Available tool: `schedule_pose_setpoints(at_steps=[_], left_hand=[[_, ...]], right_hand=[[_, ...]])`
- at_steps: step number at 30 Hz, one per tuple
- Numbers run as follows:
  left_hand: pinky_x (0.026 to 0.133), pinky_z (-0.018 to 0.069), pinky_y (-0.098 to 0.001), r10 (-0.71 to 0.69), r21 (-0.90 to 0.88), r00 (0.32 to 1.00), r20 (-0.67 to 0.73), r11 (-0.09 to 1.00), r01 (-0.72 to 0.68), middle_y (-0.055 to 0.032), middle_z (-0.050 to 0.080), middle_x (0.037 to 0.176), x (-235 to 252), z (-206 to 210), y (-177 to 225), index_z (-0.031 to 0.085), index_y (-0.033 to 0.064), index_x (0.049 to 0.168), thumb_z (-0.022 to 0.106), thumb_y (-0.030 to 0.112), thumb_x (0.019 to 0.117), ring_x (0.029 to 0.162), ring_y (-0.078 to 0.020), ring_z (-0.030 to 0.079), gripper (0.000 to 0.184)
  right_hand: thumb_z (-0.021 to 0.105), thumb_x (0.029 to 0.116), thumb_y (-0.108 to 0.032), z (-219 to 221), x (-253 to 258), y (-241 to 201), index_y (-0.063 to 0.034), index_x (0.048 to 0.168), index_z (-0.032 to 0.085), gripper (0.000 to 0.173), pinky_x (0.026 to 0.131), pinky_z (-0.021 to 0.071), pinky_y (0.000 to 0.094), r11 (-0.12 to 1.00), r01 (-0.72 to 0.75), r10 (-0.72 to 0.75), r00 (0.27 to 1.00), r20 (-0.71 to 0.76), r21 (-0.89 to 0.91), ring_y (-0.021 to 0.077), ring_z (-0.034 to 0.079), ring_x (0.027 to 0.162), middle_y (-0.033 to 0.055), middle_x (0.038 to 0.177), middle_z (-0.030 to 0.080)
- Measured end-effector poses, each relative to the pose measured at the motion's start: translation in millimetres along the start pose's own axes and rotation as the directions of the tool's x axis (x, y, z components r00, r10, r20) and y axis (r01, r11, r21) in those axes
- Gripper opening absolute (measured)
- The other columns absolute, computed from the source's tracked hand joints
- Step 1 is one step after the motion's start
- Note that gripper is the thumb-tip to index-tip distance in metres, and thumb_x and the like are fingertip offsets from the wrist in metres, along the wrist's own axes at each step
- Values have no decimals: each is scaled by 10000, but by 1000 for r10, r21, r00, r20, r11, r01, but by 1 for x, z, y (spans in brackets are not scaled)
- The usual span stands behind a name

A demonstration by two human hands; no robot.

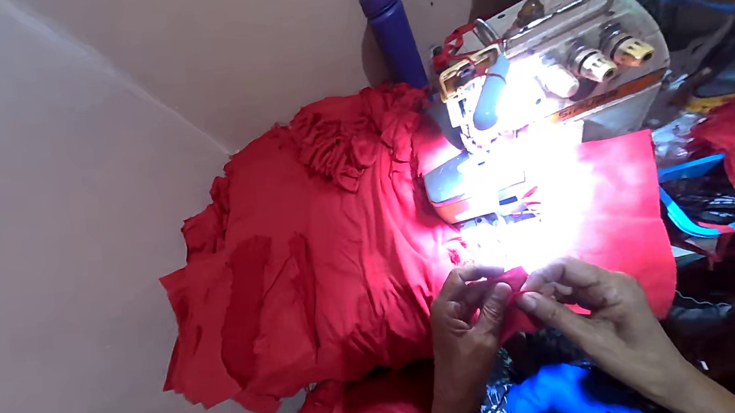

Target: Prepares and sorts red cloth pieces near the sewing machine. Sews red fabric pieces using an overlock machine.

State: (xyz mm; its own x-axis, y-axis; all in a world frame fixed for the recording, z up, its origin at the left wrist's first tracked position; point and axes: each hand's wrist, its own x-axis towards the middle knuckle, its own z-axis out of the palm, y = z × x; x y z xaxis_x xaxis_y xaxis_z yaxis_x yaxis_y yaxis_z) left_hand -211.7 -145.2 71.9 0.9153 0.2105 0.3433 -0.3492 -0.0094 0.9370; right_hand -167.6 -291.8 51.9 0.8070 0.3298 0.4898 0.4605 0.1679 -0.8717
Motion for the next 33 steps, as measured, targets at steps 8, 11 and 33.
schedule_pose_setpoints(at_steps=[8, 11, 33], left_hand=[[760, 577, -173, 28, 181, 993, 115, 982, -49, -3, 738, 894, -3, -27, 7, 597, -112, 1168, 606, -33, 944, 790, 17, 683, 238], [820, 568, -183, 67, 200, 984, 167, 975, -100, -39, 723, 973, -10, -32, 10, 581, -139, 1207, 560, 69, 1015, 881, 9, 673, 284], [889, 533, -146, 210, 354, 872, 443, 853, -385, -10, 732, 1044, 17, -86, 65, 598, -38, 1262, 567, 151, 1043, 969, 39, 653, 291]], right_hand=[[681, 948, -184, 16, -1, 1, -62, 1027, 604, 165, 648, 492, 80, 999, 24, -24, 1000, 13, -40, -99, 581, 690, -116, 788, 668], [695, 934, -228, 20, 0, 2, -73, 1089, 554, 261, 575, 476, 84, 998, -28, 27, 999, -17, -60, -96, 555, 609, -138, 713, 631], [682, 953, -161, 27, 23, -10, -53, 1215, 576, 302, 571, 413, 53, 930, -225, 34, 839, 543, 289, -140, 500, 634, -175, 728, 603]])
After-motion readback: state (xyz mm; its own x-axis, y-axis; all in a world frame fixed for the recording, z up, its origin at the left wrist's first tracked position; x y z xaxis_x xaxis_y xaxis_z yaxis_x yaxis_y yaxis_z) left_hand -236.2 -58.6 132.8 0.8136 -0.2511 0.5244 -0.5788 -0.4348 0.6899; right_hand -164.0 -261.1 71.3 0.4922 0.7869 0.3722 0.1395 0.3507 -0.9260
